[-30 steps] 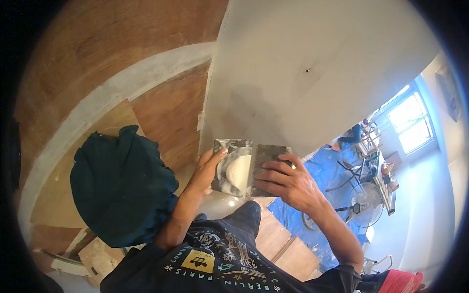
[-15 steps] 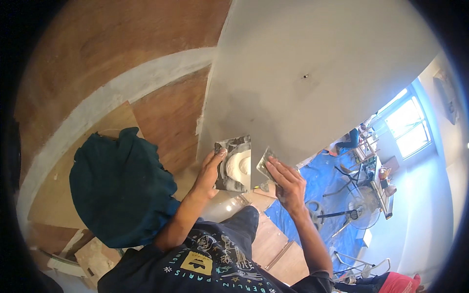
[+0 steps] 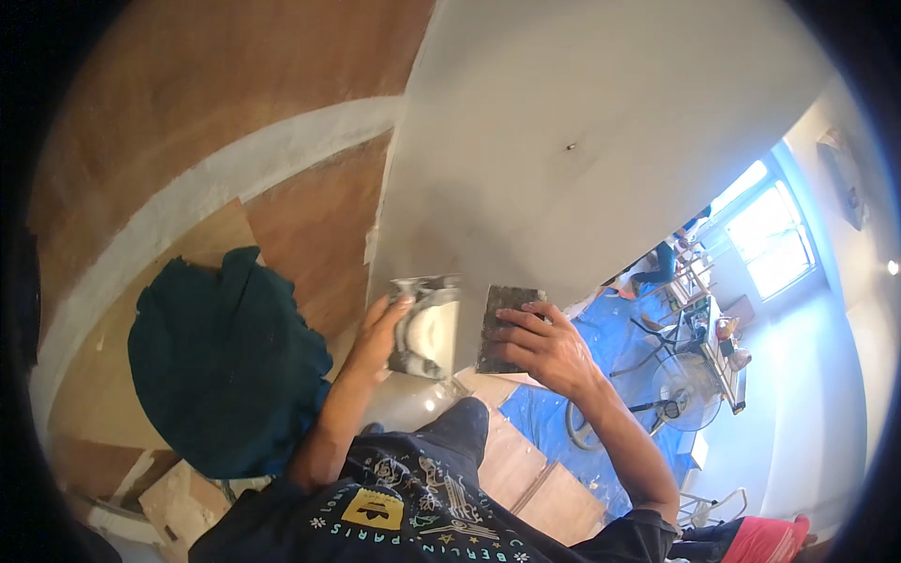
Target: The person applies plaster to a wall using a trowel and a hawk. They scoop plaster from a bucket, transfer it to the hawk, and then spread it onto the wall surface in smooth strokes. The person works on a section of the wall, smoothing the material to create a flat finish.
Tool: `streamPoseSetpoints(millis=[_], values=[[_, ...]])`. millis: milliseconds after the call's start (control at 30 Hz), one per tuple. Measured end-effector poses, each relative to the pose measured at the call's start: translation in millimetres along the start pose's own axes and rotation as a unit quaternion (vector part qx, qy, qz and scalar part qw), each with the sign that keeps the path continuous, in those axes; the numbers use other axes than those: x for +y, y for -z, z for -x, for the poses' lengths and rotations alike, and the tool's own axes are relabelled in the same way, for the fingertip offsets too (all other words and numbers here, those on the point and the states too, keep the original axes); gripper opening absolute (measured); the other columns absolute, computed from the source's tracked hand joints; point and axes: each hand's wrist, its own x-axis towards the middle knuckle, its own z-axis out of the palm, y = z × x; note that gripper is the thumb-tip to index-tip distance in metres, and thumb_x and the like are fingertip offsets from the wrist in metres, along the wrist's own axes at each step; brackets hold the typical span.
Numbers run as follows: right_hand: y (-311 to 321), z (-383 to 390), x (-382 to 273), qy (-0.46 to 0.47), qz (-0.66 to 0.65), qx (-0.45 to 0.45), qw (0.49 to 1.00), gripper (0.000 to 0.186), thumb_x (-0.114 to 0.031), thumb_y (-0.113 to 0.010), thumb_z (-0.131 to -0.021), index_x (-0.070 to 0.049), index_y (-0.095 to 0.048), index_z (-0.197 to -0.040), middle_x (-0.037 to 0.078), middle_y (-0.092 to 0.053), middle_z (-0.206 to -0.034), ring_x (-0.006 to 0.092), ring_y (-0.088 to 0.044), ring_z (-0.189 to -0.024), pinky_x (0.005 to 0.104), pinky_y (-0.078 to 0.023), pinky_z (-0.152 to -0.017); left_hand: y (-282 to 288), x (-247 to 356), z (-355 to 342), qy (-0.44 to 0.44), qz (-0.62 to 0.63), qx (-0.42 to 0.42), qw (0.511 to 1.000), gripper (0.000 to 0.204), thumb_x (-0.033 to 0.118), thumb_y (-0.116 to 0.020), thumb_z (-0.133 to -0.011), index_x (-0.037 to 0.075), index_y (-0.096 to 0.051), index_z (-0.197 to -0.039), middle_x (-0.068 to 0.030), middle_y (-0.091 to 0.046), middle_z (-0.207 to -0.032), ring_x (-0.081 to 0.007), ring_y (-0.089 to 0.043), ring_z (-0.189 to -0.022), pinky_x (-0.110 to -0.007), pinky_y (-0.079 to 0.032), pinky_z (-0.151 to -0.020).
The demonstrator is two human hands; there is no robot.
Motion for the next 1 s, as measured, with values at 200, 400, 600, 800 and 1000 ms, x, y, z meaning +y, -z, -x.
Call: streamPoseSetpoints(millis=[200, 400, 600, 800, 1000], values=[[-45.8, -14.4, 47.4, -0.238, 0.079, 0.053, 0.967, 0.054, 0.001, -0.064, -0.075, -0.013, -0.061, -0.127, 0.001, -0.068, -0.119, 0.0253, -0.061, -0.113, 0.0391, -0.047, -0.093, 35.1, -13.9, 3.3, 0.040, 0.114, 0.085, 0.989, 0.031, 0.026, -0.057, -0.100, 0.002, -0.060, -0.120, -0.0074, -0.063, -0.115, -0.0156, -0.059, -0.107, -0.031, -0.048, -0.092], [-44.2, -66.4, 109.9, -0.219, 0.307, 0.193, 0.906, 0.066, 0.007, -0.056, -0.078, -0.009, -0.049, -0.141, 0.006, -0.050, -0.147, 0.0276, -0.046, -0.134, 0.0456, -0.037, -0.106, 39.2, -20.5, 22.9, 0.056, 0.079, 0.091, 0.991, 0.028, 0.021, -0.055, -0.101, 0.002, -0.060, -0.120, -0.0062, -0.065, -0.111, -0.0157, -0.062, -0.100, -0.030, -0.049, -0.089], [-37.4, -78.3, 143.4, -0.222, 0.337, 0.219, 0.888, 0.065, 0.006, -0.058, -0.078, -0.009, -0.049, -0.141, 0.005, -0.048, -0.149, 0.0253, -0.043, -0.139, 0.0446, -0.035, -0.110, 53.0, -25.9, 27.1, 0.048, 0.125, 0.070, 0.989, 0.028, 0.021, -0.055, -0.101, 0.001, -0.061, -0.119, -0.0063, -0.066, -0.111, -0.0160, -0.064, -0.100, -0.030, -0.051, -0.088], [-48.5, -74.1, 136.3, -0.228, 0.318, 0.189, 0.901, 0.064, 0.005, -0.056, -0.080, -0.010, -0.049, -0.142, 0.004, -0.047, -0.150, 0.0236, -0.042, -0.139, 0.0443, -0.033, -0.112, 56.7, -22.5, 28.6, 0.040, 0.106, 0.075, 0.991, 0.027, 0.021, -0.054, -0.101, 0.001, -0.062, -0.117, -0.0058, -0.066, -0.109, -0.0147, -0.064, -0.097, -0.029, -0.051, -0.086], [-32.9, -85.8, 143.6, -0.245, 0.359, 0.179, 0.883, 0.062, 0.002, -0.053, -0.084, -0.009, -0.045, -0.145, 0.004, -0.043, -0.153, 0.0230, -0.039, -0.142, 0.0449, -0.030, -0.115, 52.9, -23.8, 24.4, 0.052, 0.109, 0.055, 0.991, 0.027, 0.021, -0.053, -0.102, 0.001, -0.062, -0.118, -0.0055, -0.066, -0.110, -0.0142, -0.063, -0.098, -0.028, -0.050, -0.088]])
